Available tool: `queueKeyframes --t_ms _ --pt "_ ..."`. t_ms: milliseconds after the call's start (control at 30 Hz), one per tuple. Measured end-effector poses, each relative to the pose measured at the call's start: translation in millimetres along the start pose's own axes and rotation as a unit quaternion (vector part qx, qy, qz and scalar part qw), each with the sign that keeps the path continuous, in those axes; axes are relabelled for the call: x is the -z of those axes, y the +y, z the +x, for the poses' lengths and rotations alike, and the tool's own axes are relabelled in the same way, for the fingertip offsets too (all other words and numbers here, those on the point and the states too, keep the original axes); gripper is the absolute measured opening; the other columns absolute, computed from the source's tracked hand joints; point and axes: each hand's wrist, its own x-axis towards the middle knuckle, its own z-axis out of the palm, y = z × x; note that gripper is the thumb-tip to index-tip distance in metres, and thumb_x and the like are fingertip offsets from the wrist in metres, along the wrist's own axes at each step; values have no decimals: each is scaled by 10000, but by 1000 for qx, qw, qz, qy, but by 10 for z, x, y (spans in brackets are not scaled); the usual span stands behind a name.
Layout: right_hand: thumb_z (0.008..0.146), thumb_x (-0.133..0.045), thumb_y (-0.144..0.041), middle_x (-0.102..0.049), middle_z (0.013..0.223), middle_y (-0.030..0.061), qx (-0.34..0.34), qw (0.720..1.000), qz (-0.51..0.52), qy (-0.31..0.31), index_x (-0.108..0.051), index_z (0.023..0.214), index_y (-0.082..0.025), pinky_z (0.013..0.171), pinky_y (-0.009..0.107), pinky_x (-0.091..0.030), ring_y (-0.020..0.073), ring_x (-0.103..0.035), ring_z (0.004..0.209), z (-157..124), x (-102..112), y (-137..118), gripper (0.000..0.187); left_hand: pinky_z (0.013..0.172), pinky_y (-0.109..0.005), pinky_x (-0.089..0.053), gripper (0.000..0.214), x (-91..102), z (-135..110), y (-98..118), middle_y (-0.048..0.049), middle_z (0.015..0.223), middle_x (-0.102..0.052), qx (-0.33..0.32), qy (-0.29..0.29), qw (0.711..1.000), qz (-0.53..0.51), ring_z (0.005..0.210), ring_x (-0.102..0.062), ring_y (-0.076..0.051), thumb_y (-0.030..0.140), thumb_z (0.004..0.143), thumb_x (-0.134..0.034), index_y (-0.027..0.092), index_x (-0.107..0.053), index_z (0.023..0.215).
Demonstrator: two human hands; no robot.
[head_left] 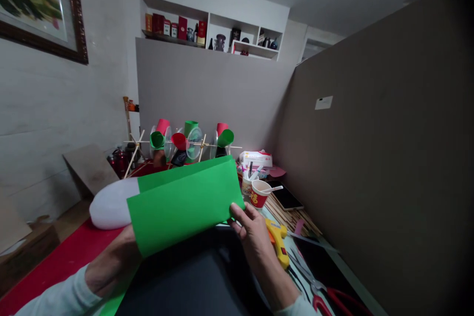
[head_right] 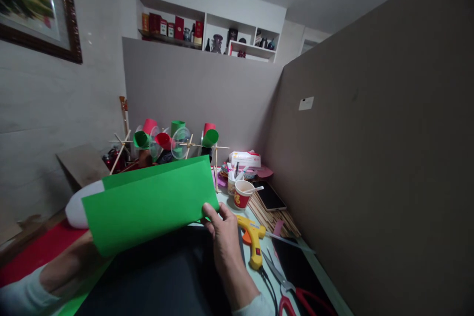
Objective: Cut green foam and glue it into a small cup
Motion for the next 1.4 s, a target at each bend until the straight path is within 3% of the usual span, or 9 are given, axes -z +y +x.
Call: queueKeyframes --t_ms 233,433,500,600,733,900,1167,1300,1400 --pt "687 -838 -433 -738 1051 77 10 1000 5 28 -686 944 -199 761 311 -546 231 -686 930 3 -9 43 380 1045 -377 -524 487 15 -49 39 -20 1094 -787 29 55 998 31 1232 -625 -358 125 514 -876 281 -822 973" --pt "667 -832 -457 -723 928 45 32 998 -21 54 -666 861 -216 733 300 -542 219 -673 856 13 -10 46 351 1064 -406 -529 416 280 -65 42 7 1124 -774 52 76 996 -13 1379 -482 -355 475 597 -850 324 -825 984" --pt "665 -827 -465 -717 884 38 38 997 -34 63 -664 851 -216 697 290 -535 215 -667 818 16 -3 56 351 1098 -412 -502 520 230 -95 31 26 1221 -739 16 60 998 -4 1435 -406 -339 582 612 -817 362 -795 1082" --pt "678 -816 -476 -715 866 28 44 995 -54 72 -673 890 -211 686 283 -530 208 -662 789 7 2 85 369 1097 -378 -504 547 10 -143 57 44 1305 -703 -29 45 997 56 1427 -428 -331 495 624 -860 383 -756 1149" --pt "715 -787 -507 -718 873 27 49 993 -86 61 -679 927 -197 705 297 -527 203 -656 765 -26 -3 118 391 952 -292 -590 474 -224 -142 166 8 1199 -761 -37 65 993 92 1253 -618 -310 342 572 -940 310 -783 1018" --pt "775 -748 -497 -697 793 18 71 985 -156 32 -683 851 -185 753 311 -498 216 -639 797 -72 -20 21 327 820 -237 -622 419 -236 -101 265 1 1064 -800 -22 85 994 71 1075 -713 -258 297 539 -961 263 -790 921" --pt "793 -739 -442 -710 1175 70 140 959 -247 16 -694 1074 -214 1013 377 -419 279 -591 1147 -127 -26 -318 365 693 -182 -599 408 -211 -57 271 -4 920 -810 -14 79 993 86 781 -739 -168 256 525 -969 238 -799 895" --pt "810 -724 -455 -716 1175 60 151 952 -265 -14 -714 1094 -225 967 355 -456 276 -607 1119 -168 -22 -435 365 626 -197 -583 366 -243 -54 298 -1 799 -797 3 73 993 91 631 -693 -140 262 565 -951 196 -797 890" --pt "822 -711 -458 -739 1061 38 153 950 -269 -32 -730 1035 -230 850 308 -497 248 -643 989 -207 -29 -493 312 506 -189 -541 382 -334 -65 341 10 641 -751 10 88 992 94 533 -643 -135 250 442 -982 179 -794 768"
